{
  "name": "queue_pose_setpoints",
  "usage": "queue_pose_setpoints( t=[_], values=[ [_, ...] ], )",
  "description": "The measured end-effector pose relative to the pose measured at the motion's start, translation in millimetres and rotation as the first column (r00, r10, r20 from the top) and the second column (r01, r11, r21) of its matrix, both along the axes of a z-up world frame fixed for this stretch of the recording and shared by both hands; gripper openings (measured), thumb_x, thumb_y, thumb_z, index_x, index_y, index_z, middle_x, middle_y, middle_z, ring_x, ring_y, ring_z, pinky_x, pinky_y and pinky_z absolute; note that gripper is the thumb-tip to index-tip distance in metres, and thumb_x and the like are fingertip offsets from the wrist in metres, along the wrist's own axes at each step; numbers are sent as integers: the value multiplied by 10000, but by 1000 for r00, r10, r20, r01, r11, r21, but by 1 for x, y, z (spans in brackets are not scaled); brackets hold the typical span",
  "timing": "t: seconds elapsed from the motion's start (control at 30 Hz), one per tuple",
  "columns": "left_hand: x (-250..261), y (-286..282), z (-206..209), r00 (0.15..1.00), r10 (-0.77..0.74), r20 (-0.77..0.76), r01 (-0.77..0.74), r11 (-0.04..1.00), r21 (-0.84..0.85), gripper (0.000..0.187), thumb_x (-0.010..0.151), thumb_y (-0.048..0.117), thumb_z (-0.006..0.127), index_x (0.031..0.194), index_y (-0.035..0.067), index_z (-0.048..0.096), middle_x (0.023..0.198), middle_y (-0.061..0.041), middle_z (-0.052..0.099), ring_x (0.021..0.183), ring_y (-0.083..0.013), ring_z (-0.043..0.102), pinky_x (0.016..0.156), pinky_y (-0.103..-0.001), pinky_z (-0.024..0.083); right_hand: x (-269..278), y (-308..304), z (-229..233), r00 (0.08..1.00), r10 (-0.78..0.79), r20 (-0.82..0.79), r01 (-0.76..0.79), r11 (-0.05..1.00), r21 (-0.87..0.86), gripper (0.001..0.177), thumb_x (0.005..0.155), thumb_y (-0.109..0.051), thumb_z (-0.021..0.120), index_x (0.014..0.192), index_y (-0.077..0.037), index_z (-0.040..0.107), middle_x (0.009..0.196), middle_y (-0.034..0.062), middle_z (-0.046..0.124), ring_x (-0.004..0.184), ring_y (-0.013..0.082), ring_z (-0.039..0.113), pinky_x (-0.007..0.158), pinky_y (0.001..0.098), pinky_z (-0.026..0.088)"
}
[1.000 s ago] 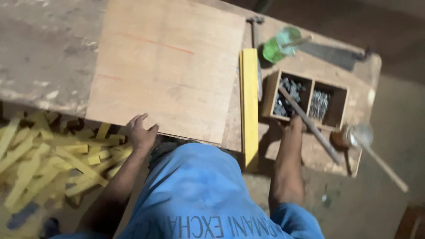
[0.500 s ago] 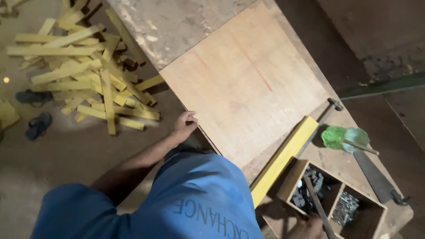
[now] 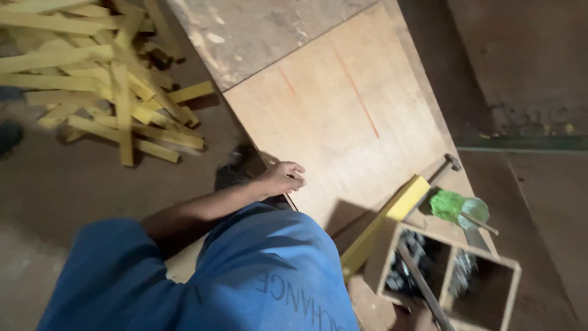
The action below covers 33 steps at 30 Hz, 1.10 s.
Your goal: The person applies adhesive from a small container to the edge of a thin wooden strip using a small brush and then aligns the strip onto a square plywood board.
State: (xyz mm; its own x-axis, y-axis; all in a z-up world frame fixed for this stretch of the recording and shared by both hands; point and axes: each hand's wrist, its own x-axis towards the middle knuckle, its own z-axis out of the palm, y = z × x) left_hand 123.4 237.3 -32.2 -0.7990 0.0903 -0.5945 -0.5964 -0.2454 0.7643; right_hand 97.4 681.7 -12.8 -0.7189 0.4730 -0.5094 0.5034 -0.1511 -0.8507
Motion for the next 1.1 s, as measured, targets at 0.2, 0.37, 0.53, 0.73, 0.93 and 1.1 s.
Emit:
queue_pose_setpoints(
  t=[0.2, 0.37, 0.53, 0.73, 0.93, 1.1],
  values=[
    [-23, -3, 30, 939, -320, 127, 282, 927, 247, 1131, 828, 341, 875, 1583, -8, 109, 1505, -179, 406, 1305, -323, 562, 1052, -453, 533, -15, -93, 22, 983, 158, -93, -160, 987, -9, 273, 890, -67, 629, 1148, 23, 626, 885, 101, 622, 619, 198, 601, 469, 356, 466],
    [-27, -19, 44, 997, -47, 57, 37, 988, 153, 971, 814, 439, 850, 1458, 44, 241, 1434, -153, 373, 1284, -332, 527, 1030, -474, 521, -84, -228, -5, 966, 252, -63, -246, 966, 84, 418, 870, -80, 679, 1260, -27, 536, 930, 119, 660, 690, 205, 683, 492, 364, 574],
    [-38, -83, -17, 919, 392, 51, -295, 765, -572, 502, 847, 474, 750, 1120, 53, 746, 981, -149, 786, 932, -283, 757, 814, -415, 574, -135, -391, -19, 865, 502, 10, -502, 865, 19, 604, 898, -213, 714, 1401, -26, 436, 975, 155, 663, 730, 267, 700, 498, 436, 619],
    [-73, -198, -91, 716, 698, 11, -599, 622, -505, 217, 850, 192, 643, 870, -22, 673, 705, -146, 680, 588, -293, 672, 496, -424, 529, -149, -520, 16, 673, 737, 59, -739, 670, 69, 589, 880, -172, 664, 1411, -68, 433, 1043, 187, 666, 777, 294, 715, 593, 461, 630],
    [-95, -296, -93, 660, 747, -87, -618, 473, -628, 256, 814, 155, 631, 986, -5, 528, 853, -142, 550, 710, -257, 600, 579, -410, 505, -159, -493, 17, 430, 895, -116, -902, 431, -20, 407, 952, -239, 676, 1306, -46, 629, 1179, 93, 713, 937, 172, 714, 747, 385, 632],
    [-143, -320, -93, 709, 681, -183, -637, 508, -579, 405, 876, 198, 603, 1151, 9, 373, 1060, -188, 402, 922, -288, 514, 746, -435, 457, -108, -335, -18, 670, 742, -11, -574, 527, 627, 267, 956, -256, 714, 986, -2, 792, 925, 150, 786, 851, 172, 757, 766, 339, 596]
  ],
)
